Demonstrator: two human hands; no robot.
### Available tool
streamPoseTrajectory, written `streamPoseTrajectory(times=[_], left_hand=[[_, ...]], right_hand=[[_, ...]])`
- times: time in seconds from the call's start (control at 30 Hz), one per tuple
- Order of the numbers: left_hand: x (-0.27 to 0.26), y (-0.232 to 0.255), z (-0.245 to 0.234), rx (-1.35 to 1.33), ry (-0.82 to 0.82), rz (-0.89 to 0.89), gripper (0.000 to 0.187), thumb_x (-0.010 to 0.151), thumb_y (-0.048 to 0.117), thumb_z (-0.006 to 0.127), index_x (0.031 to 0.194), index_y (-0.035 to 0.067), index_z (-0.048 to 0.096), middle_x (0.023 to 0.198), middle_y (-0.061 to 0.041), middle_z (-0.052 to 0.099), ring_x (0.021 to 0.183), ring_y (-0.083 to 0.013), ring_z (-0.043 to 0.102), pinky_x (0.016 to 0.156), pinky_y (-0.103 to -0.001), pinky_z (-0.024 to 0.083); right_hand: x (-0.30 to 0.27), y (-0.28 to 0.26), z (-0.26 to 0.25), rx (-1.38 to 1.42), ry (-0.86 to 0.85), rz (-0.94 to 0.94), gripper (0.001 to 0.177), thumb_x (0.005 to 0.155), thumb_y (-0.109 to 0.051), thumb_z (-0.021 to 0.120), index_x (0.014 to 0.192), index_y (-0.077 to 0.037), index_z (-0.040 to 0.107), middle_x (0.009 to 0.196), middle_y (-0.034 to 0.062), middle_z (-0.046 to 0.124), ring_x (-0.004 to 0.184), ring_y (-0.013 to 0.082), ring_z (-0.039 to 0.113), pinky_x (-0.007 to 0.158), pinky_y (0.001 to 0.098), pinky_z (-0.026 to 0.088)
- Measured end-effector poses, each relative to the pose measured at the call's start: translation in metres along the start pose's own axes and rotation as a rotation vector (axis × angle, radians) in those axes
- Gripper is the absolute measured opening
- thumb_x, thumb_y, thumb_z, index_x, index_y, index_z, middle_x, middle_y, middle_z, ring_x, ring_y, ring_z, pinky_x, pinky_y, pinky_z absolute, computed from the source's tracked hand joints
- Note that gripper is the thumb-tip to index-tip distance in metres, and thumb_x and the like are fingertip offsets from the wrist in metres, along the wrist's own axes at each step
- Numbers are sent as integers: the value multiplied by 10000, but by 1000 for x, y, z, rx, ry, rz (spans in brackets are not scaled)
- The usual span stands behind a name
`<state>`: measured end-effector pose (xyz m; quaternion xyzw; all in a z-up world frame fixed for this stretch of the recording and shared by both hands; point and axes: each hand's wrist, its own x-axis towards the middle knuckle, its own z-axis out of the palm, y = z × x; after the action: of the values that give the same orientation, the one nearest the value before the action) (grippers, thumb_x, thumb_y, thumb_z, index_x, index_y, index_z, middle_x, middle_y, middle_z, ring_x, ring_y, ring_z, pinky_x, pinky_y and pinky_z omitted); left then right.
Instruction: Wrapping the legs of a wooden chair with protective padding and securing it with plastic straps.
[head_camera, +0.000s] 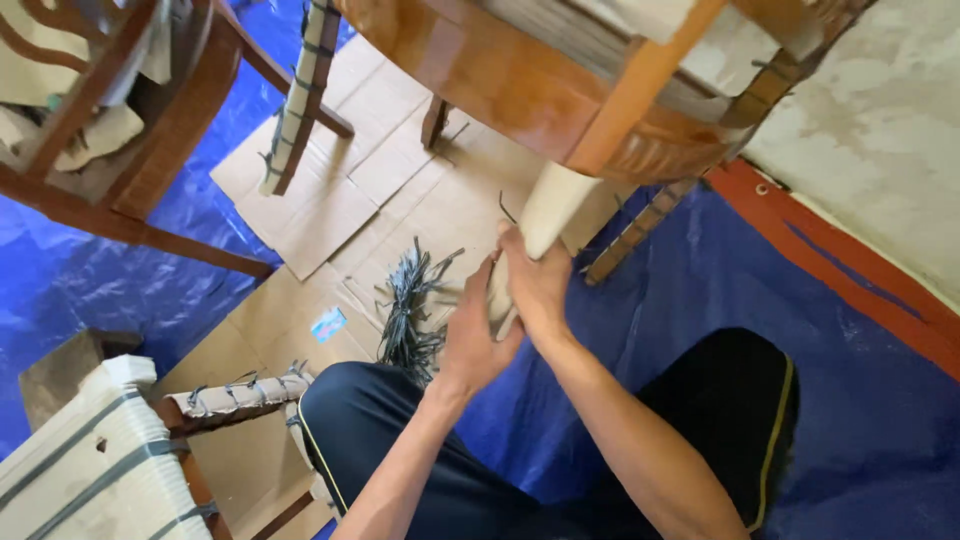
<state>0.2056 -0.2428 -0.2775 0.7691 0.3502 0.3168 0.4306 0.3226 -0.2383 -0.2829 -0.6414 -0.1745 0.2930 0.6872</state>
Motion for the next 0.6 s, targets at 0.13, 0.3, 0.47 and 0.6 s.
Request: streamPoseTrajectory(times=[0.13, 0.3, 0.47, 0.6], left_hand=[[-5, -20, 2, 153, -49, 145, 786, 848, 68, 708, 1522, -60, 326, 1481, -310, 469, 1341, -478, 484, 1104, -477, 404], [-9, -30, -1, 140, -102, 101, 721, 896, 75, 678, 1526, -41, 347, 1461, -296, 498, 1343, -458, 508, 1121, -459, 424], [-7, -30, -4, 169, -138, 145, 702, 955, 119, 627, 1549, -52, 295, 1424, -318, 495, 1304, -477, 505, 1102, -476, 416], [2, -21, 12, 244, -67, 129, 731, 966, 156, 624, 1564, -53, 259, 1410, -317, 498, 1276, -477, 512, 1085, -487, 416]], right_hand=[[7, 1, -4, -93, -26, -25, 204, 907, -214, 724, 854, -24, 673, 744, 47, 704, 697, 125, 660, 639, 293, 532], [22, 24, -15, 42, -105, -29, 220, 945, -249, 670, 962, -32, 635, 797, 44, 703, 725, 128, 679, 633, 299, 559], [52, 11, -23, 66, -164, -116, 372, 1053, -374, 534, 994, -21, 634, 789, 58, 691, 670, 132, 651, 589, 303, 542], [50, -1, -23, 40, -160, -127, 414, 1060, -418, 521, 993, -25, 633, 775, 60, 690, 655, 132, 655, 583, 301, 544]])
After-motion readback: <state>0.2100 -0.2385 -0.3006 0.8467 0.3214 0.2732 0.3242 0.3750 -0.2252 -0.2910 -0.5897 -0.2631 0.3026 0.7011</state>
